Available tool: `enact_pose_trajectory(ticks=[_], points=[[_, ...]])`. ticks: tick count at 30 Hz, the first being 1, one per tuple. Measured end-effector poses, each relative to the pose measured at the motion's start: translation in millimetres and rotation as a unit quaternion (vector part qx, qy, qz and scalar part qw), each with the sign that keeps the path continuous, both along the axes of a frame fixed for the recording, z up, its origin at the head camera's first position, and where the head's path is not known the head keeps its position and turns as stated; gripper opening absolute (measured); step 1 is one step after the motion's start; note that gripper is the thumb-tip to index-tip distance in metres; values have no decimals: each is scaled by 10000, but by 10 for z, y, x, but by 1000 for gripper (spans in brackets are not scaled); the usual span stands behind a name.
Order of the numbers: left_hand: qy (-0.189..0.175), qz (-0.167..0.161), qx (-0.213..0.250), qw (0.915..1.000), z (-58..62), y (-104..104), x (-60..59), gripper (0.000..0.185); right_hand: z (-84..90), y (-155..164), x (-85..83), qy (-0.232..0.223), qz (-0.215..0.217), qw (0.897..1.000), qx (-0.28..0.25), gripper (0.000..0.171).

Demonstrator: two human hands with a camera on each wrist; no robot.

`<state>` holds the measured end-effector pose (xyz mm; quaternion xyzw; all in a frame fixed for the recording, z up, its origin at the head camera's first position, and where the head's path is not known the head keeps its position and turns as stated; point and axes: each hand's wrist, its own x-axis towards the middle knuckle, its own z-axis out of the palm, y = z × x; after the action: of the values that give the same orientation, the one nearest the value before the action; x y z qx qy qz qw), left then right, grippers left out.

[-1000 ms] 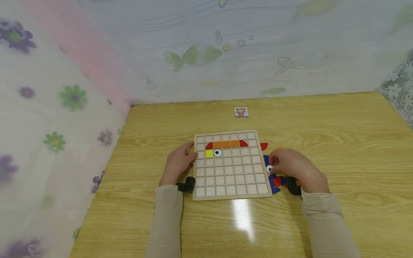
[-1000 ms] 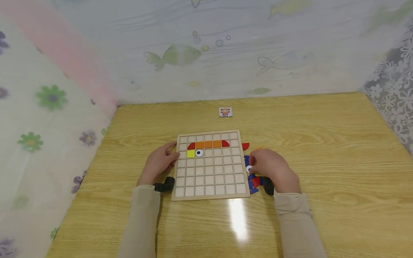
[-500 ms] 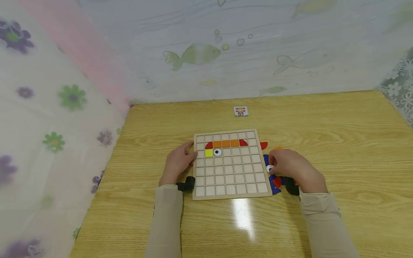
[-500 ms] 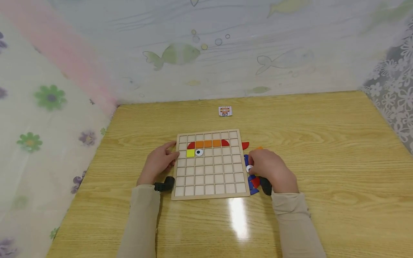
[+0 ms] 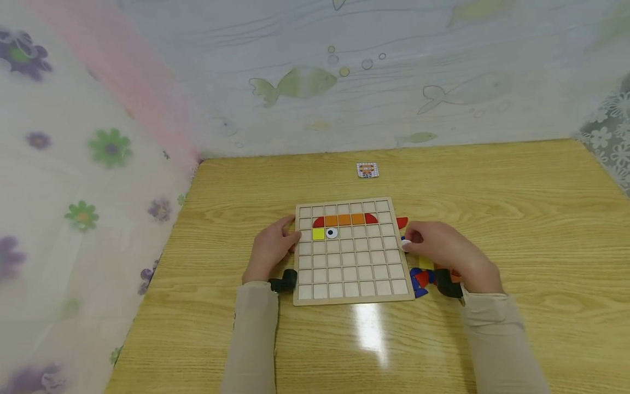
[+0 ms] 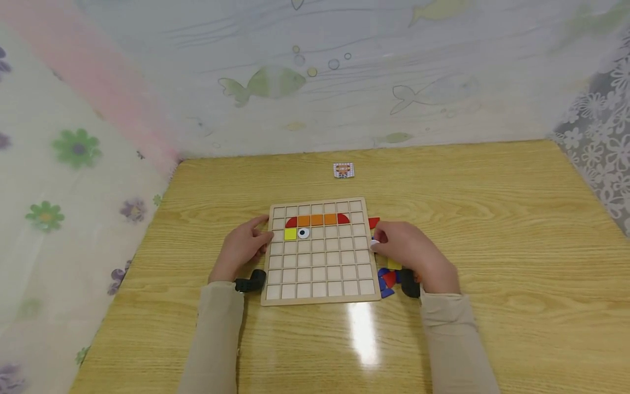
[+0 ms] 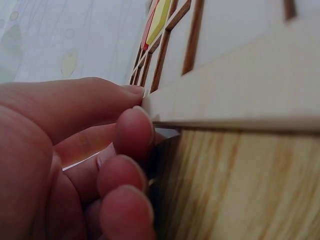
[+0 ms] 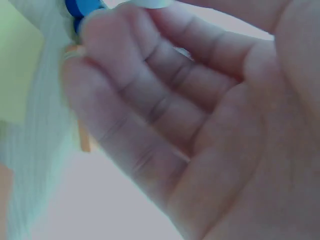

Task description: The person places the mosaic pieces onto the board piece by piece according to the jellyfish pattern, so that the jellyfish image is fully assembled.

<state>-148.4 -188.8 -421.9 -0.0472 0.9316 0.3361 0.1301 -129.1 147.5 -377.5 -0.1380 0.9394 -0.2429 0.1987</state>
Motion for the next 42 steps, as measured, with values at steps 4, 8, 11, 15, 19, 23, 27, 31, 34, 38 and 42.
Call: enact_pose_trajectory(ticks=[4,8,11,15,19,23,27,31,34,38,42], points=[[-16,-8,27,10000,1,5,-1,51,-50,-72,-42,386,229,9986,-262,14],[-33,2,36,10000,4,5,-1,51,-82,-159,-79,559,322,9968,-480,14],[-49,32,35,10000,3,5,4,51,-89,-223,-103,612,333,9962,-528,13],[-81,102,0,9999,-4,2,8,51,-90,-321,-137,609,260,9961,-582,12],[-87,118,-26,9999,-3,2,8,51,-89,-421,-176,578,200,9957,-691,11],[-65,61,-99,9999,3,2,3,51,-86,-501,-220,516,179,9956,-761,12],[-82,40,-119,9999,14,4,2,51,-98,-568,-268,585,140,9957,-706,12],[-90,42,-108,9999,13,10,2,51,-137,-606,-294,673,62,9948,-755,14],[-93,51,-116,9999,8,12,-2,51,-169,-629,-303,711,-4,9938,-856,15],[-91,48,-116,9999,5,8,-5,51,-223,-659,-318,770,-178,9924,-945,14],[-20,31,-90,10000,-4,-1,-1,51,-270,-696,-332,802,-350,9911,-1007,13]])
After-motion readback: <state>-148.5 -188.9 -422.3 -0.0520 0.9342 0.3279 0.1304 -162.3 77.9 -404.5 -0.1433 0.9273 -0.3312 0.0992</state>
